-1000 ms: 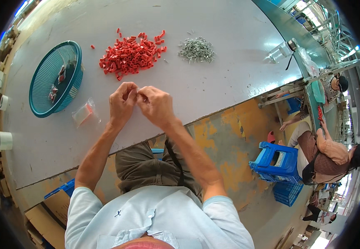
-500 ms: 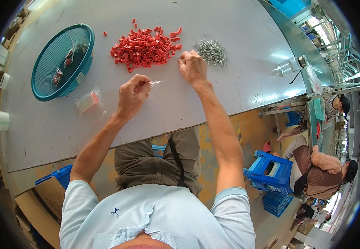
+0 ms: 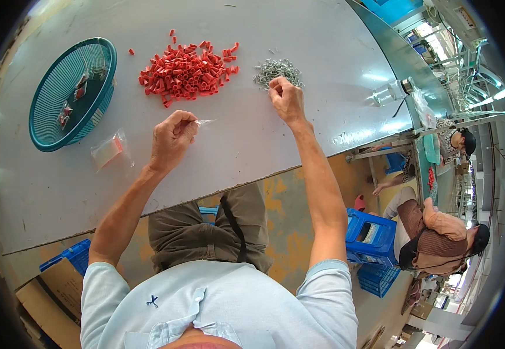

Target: The person packs hardware parts by placing screws and plastic anchors into small plastic bags and sealing the bags by hand.

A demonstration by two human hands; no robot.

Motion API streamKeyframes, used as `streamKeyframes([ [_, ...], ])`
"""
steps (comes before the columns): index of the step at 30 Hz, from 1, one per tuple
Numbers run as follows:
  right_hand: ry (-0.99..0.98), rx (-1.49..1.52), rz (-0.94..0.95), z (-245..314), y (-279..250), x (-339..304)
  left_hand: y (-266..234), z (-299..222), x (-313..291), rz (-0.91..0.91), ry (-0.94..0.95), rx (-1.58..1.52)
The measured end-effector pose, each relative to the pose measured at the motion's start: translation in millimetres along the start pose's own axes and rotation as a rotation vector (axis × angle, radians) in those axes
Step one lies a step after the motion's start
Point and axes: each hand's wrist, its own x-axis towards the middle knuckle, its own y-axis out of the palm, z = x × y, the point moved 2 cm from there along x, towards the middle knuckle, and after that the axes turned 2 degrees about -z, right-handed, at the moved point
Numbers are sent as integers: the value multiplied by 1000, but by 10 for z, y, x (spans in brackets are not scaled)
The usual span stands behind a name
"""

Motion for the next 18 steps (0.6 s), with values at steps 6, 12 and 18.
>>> streamKeyframes([
  [6, 72, -242, 74, 56, 17, 116, -7, -19, -7, -11, -6, -5],
  [12, -107, -382, 138, 124, 105, 218, -2, 12, -8, -39, -35, -39],
  [18, -279, -550, 214, 180, 87, 237, 1, 4, 14, -20, 12, 18],
])
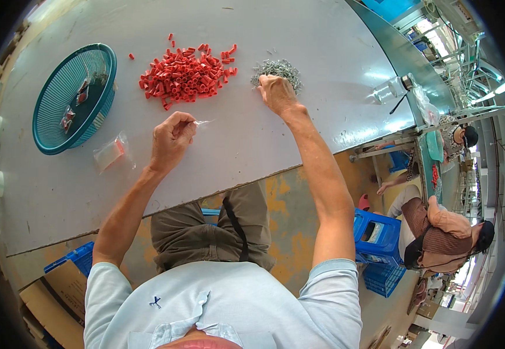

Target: The person packs hardware parts by placing screws and plastic anchors into small plastic bags and sealing the bags by hand.

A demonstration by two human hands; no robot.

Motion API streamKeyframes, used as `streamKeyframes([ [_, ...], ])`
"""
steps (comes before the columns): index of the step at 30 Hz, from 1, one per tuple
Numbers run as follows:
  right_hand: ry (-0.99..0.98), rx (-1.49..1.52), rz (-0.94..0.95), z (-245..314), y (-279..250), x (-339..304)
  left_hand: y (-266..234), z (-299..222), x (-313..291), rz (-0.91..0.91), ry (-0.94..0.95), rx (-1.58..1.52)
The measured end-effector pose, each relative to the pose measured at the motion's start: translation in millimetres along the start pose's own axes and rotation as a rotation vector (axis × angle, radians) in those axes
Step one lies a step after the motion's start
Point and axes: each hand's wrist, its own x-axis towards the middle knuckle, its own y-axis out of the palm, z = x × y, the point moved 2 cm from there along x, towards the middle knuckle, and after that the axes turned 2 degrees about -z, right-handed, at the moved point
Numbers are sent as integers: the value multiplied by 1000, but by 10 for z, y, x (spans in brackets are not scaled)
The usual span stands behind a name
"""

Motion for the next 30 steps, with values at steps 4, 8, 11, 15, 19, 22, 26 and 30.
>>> streamKeyframes([
  [4, -5, 83, -16, -33, 35, -46, -3, -3, -20, 5, 37, 4],
  [8, -36, 161, -77, -97, 68, -83, 5, -5, -16, -17, 18, -16],
  [11, 48, 367, -163, -75, 86, -129, -21, -23, -14, -27, 33, 14],
  [15, 357, 944, -97, -171, 165, -230, -5, -56, -29, -32, 38, 32],
  [19, 489, 1324, -39, -136, 212, -313, -13, -65, -37, -44, 56, 24],
  [22, 499, 1534, 27, -99, 215, -345, -17, -52, -20, -55, 59, 43],
  [26, 491, 1726, 48, 3, 234, -410, -29, -53, -2, -56, 51, 60],
  [30, 530, 1602, 90, 165, 195, -390, -42, -59, -1, -60, 47, 71],
])
